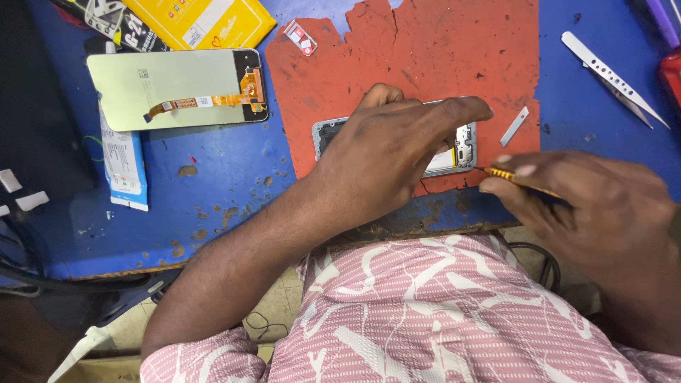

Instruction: The person removes the back cover of a smartphone, then uses a screwdriver to unscrew and remove internal components including the battery and camera module. The person handles the phone and tools throughout the process.

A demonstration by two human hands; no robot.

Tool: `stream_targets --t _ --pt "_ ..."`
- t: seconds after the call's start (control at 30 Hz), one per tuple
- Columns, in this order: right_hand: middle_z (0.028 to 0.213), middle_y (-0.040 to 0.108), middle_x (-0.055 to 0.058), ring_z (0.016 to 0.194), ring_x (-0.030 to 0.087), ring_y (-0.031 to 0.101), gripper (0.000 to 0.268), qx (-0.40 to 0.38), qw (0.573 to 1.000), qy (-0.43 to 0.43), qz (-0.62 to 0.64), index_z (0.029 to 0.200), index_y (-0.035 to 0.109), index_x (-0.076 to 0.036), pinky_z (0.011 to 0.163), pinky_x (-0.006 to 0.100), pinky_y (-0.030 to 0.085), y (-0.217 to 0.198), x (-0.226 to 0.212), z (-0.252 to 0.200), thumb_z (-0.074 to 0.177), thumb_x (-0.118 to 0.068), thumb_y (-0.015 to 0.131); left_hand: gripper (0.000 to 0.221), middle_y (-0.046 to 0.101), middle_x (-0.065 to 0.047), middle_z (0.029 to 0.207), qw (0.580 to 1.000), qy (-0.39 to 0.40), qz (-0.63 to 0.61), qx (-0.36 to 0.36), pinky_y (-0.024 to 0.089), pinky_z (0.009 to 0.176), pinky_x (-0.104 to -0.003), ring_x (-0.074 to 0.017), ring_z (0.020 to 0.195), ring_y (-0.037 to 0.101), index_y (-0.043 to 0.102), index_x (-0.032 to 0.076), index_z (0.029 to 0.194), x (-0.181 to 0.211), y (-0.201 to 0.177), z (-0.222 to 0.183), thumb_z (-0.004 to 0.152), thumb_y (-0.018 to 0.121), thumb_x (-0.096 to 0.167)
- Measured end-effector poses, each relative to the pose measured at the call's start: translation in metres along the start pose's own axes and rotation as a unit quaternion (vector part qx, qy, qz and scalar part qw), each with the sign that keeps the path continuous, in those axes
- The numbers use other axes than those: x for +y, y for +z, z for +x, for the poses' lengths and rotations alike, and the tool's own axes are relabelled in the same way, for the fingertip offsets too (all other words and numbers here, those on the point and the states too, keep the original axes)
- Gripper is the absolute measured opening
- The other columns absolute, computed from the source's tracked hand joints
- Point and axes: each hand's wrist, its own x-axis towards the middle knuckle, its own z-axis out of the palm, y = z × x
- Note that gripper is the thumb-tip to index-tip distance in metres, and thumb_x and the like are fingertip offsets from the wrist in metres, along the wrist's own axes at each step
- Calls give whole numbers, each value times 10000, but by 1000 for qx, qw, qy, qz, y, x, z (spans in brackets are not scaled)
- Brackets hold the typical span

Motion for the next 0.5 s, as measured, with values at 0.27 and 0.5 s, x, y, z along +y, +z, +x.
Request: stream_targets --t 0.27,0.5 --pt "850 754 64 737 195 762 284 -70 992 -99 -42 932 598 83 560 317 579 -11 0 17 894 -118 795 437 688 -70 1234 990 51 -89 99 514 973 -369 -187 1007 703 531 125 1378 6 -22 -4 995 606 -72" --pt "858 764 123 657 246 717 265 -18 994 -82 -75 933 673 19 559 387 563 -13 -14 25 837 -159 845 362 648 -84 1222 982 44 -128 132 563 928 -312 -197 1000 670 524 84 1366 7 -30 -8 1070 585 -116"
